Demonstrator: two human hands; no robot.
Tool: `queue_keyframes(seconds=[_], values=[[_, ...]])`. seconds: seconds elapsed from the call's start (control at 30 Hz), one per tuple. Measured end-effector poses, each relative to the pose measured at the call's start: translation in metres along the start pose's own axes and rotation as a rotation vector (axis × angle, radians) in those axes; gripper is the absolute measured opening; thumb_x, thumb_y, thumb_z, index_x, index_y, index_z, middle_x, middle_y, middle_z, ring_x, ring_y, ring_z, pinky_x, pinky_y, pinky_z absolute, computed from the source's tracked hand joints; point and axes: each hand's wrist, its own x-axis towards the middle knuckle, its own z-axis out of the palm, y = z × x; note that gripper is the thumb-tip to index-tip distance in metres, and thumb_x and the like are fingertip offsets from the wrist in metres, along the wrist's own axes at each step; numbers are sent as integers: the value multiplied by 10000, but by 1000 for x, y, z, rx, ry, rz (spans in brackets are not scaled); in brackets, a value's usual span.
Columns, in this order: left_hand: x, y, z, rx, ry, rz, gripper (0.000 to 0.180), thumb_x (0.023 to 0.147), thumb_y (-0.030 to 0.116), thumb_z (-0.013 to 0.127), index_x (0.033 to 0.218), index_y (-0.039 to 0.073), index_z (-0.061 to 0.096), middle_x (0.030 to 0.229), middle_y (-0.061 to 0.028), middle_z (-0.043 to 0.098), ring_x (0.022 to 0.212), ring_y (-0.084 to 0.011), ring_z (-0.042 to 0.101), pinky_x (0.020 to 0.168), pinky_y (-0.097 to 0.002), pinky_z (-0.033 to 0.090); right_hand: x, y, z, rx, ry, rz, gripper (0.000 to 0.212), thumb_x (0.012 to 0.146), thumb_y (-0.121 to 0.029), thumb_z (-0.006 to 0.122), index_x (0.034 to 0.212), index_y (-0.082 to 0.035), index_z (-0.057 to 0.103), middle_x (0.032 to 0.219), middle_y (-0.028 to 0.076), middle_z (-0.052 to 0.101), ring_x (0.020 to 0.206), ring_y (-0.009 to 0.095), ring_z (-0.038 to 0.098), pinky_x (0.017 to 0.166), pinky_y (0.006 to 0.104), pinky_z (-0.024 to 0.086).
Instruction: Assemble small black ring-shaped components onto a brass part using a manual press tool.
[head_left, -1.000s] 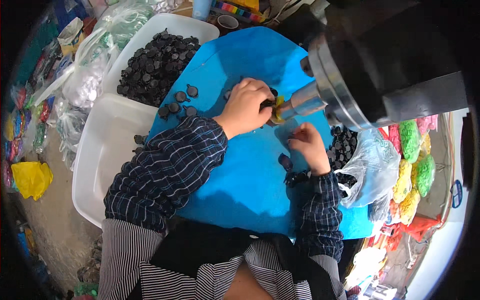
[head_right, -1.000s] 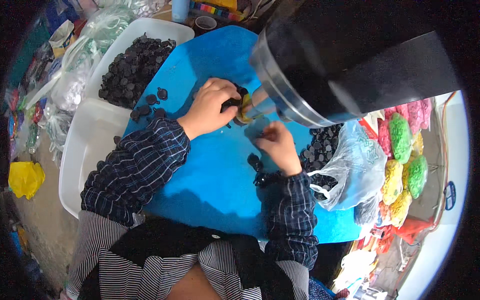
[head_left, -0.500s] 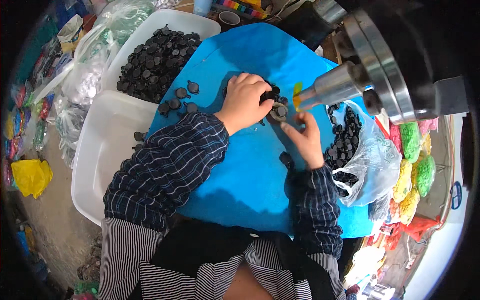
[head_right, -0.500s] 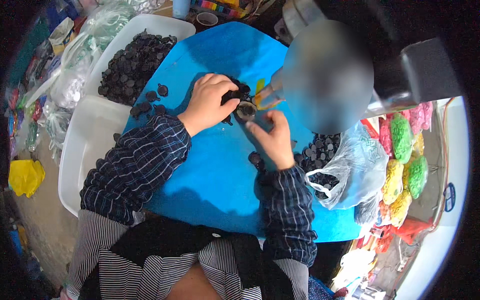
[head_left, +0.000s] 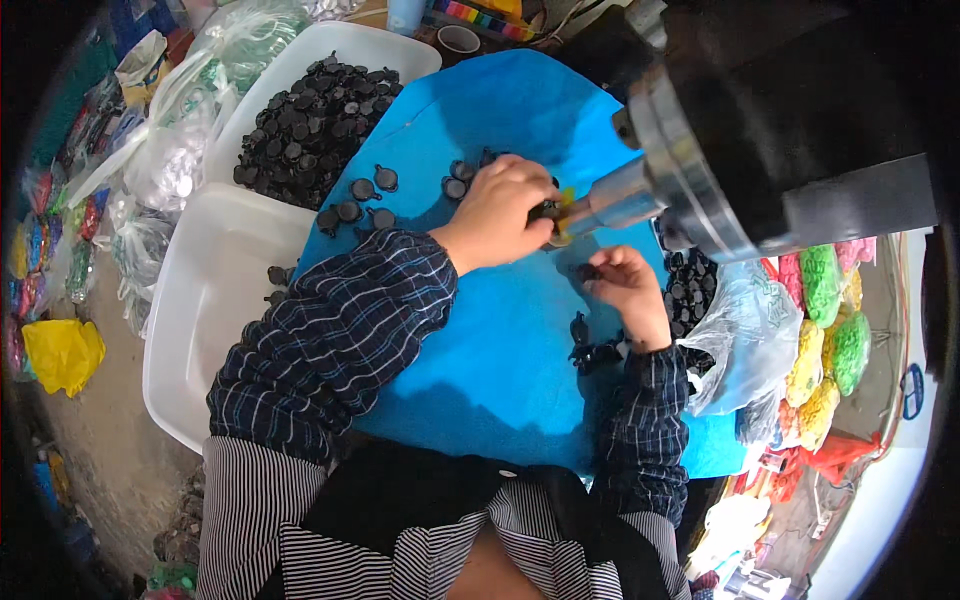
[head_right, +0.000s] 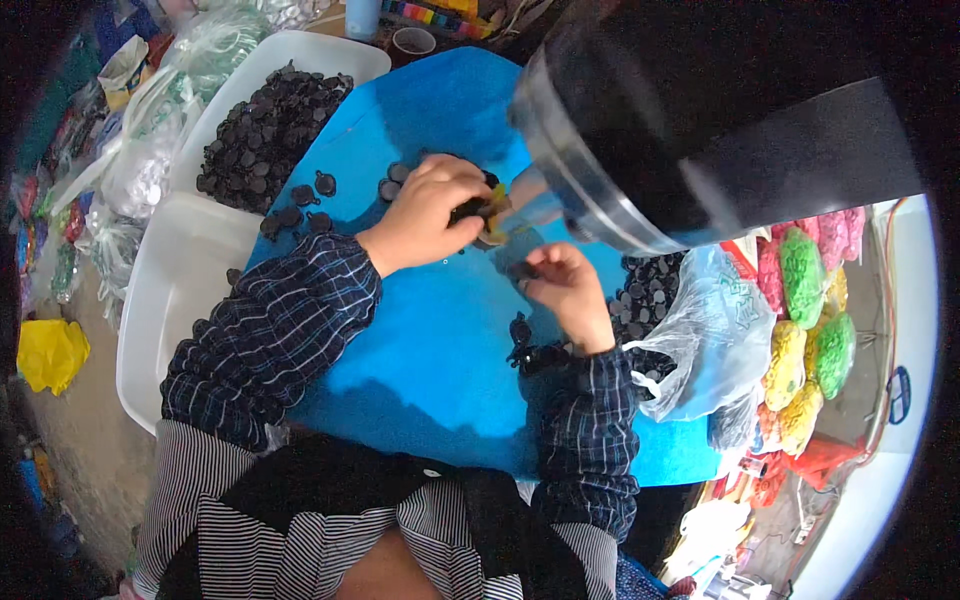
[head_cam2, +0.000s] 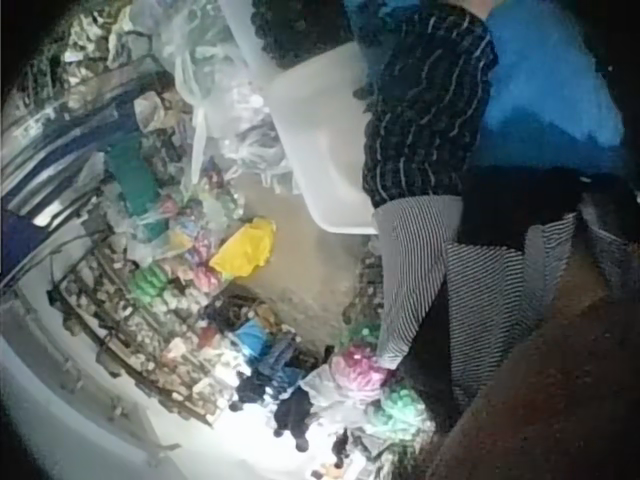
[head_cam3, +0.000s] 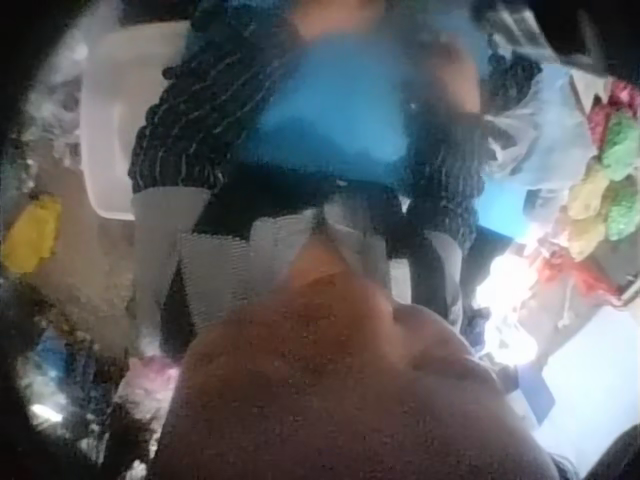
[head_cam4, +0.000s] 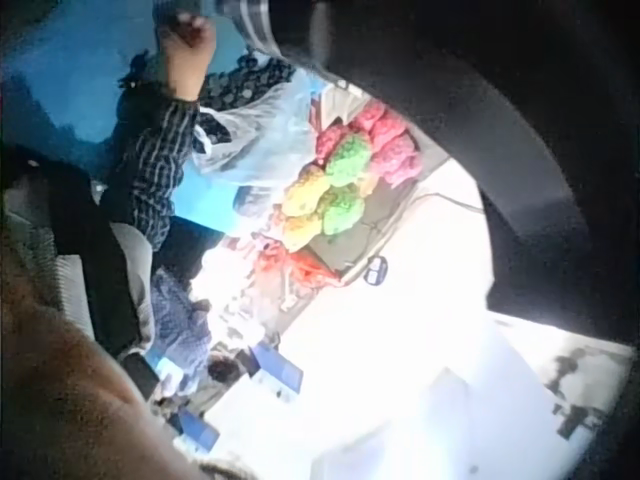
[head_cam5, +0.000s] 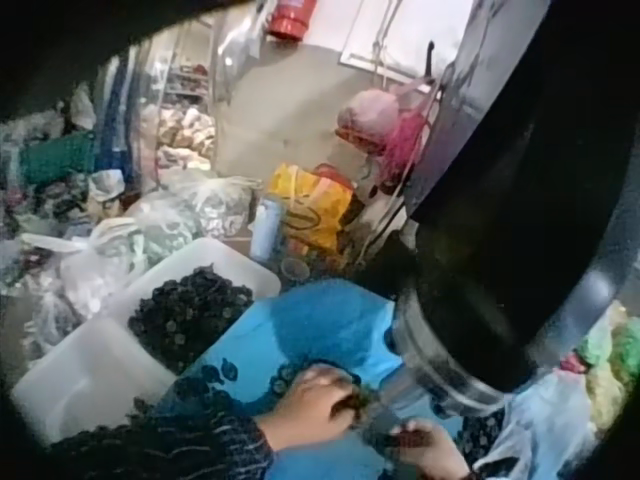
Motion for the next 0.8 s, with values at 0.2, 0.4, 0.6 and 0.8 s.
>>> queue_keyframes(seconds=[0.2, 0.4, 0.6, 0.8], values=[[3, 7, 0, 93, 8, -64, 227, 783, 235, 728, 951, 85, 699, 1014, -46, 631, 1053, -285, 548, 929, -434, 387, 33, 26, 31, 156, 69, -231, 324, 787, 187, 635, 977, -60, 547, 1025, 42, 648, 991, 151, 618, 860, 283, 526], [2, -2, -2, 117, 73, -107, 229, 787, 229, 723, 962, 83, 697, 1046, -65, 644, 1055, -296, 557, 916, -444, 408, 33, 23, 1, -224, 94, -348, 280, 806, 156, 645, 1006, -21, 561, 1042, 39, 600, 965, 123, 600, 851, 276, 533], [1, -1, -2, 116, 46, -152, 240, 775, 217, 725, 968, 76, 694, 1069, -85, 647, 1072, -303, 560, 934, -439, 411, 22, 30, -2, -262, 100, -180, 263, 815, 127, 656, 1020, -11, 567, 1025, 54, 623, 900, 123, 616, 826, 266, 526], [-1, -2, -2, 120, 76, -137, 236, 779, 212, 720, 970, 76, 693, 1066, -86, 646, 1072, -303, 559, 938, -441, 407, 20, 35, -13, -221, 205, -231, 209, 824, 68, 684, 983, -22, 583, 952, 42, 641, 854, 106, 613, 773, 240, 497]])
